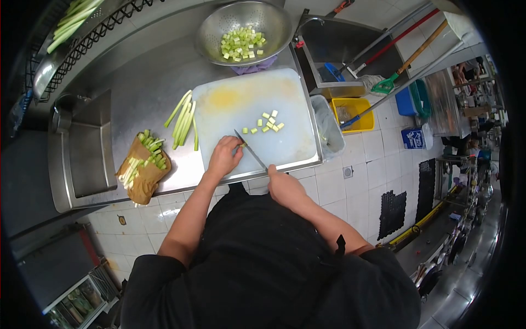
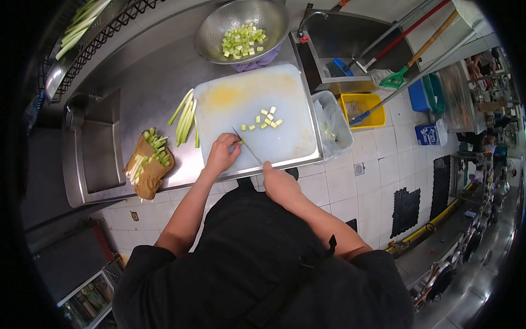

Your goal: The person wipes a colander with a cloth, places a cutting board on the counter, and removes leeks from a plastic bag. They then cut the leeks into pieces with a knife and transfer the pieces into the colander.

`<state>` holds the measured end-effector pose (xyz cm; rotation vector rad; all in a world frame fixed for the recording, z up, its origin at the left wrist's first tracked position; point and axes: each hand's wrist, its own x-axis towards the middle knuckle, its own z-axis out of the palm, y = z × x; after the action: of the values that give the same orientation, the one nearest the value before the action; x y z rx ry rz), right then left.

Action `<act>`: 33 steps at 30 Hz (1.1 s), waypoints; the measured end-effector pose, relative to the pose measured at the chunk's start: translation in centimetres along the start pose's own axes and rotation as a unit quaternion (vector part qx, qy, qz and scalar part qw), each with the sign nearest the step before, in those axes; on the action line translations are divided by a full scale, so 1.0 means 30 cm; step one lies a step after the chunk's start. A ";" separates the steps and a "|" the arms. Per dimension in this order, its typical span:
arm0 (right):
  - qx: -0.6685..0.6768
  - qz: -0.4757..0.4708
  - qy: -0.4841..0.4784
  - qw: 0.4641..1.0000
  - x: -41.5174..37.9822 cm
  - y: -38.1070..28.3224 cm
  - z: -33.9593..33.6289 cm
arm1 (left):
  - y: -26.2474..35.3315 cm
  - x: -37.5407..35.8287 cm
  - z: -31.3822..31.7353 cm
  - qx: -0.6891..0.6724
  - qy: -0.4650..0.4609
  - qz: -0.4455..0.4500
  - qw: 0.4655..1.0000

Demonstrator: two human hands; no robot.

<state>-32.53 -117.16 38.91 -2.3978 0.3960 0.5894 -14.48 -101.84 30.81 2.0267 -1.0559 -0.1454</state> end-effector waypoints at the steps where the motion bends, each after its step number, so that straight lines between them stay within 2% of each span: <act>1: 0.014 -0.006 0.024 1.000 0.015 -0.009 0.013 | -0.001 -0.003 0.001 0.008 0.002 -0.008 1.000; 6: 0.046 0.027 0.019 0.998 -0.003 -0.017 0.025 | -0.022 0.015 -0.014 0.025 0.007 -0.030 0.999; 8: 0.060 0.038 0.026 0.997 -0.039 0.003 0.023 | -0.023 0.043 -0.031 0.044 0.021 -0.076 0.996; 11: 0.096 0.017 0.081 0.992 -0.105 0.043 0.012 | 0.019 0.084 -0.063 0.104 0.023 -0.028 0.994; 14: 0.127 0.059 0.103 0.985 -0.155 0.071 0.007 | 0.040 0.083 -0.030 0.047 -0.033 -0.036 0.998; 16: 0.193 0.037 0.152 0.969 -0.169 0.101 0.013 | 0.068 0.084 0.012 0.053 -0.049 -0.050 0.996; 20: 0.213 0.080 0.155 0.961 -0.190 0.146 -0.005 | 0.117 0.087 0.082 0.093 -0.058 -0.063 0.992; 24: 0.265 0.089 0.195 0.940 -0.224 0.209 -0.009 | 0.146 0.067 0.152 0.090 -0.045 -0.057 0.993; 26: 0.276 0.089 0.209 0.934 -0.230 0.270 0.002 | 0.147 0.080 0.204 0.047 -0.041 -0.044 0.997; 30: 0.343 0.160 0.218 0.900 -0.273 0.362 -0.038 | 0.241 0.174 0.374 0.018 -0.046 -0.038 0.998; 32: 0.371 0.182 0.233 0.880 -0.307 0.389 -0.089 | 0.320 0.255 0.474 -0.013 -0.025 0.025 0.999; 33: 0.387 0.186 0.255 0.867 -0.319 0.406 -0.116 | 0.356 0.295 0.513 -0.014 -0.025 0.029 0.999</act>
<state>-44.68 -127.33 39.99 -1.6511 1.1061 -0.0895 -22.30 -121.01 30.65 1.9749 -1.1360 -0.1799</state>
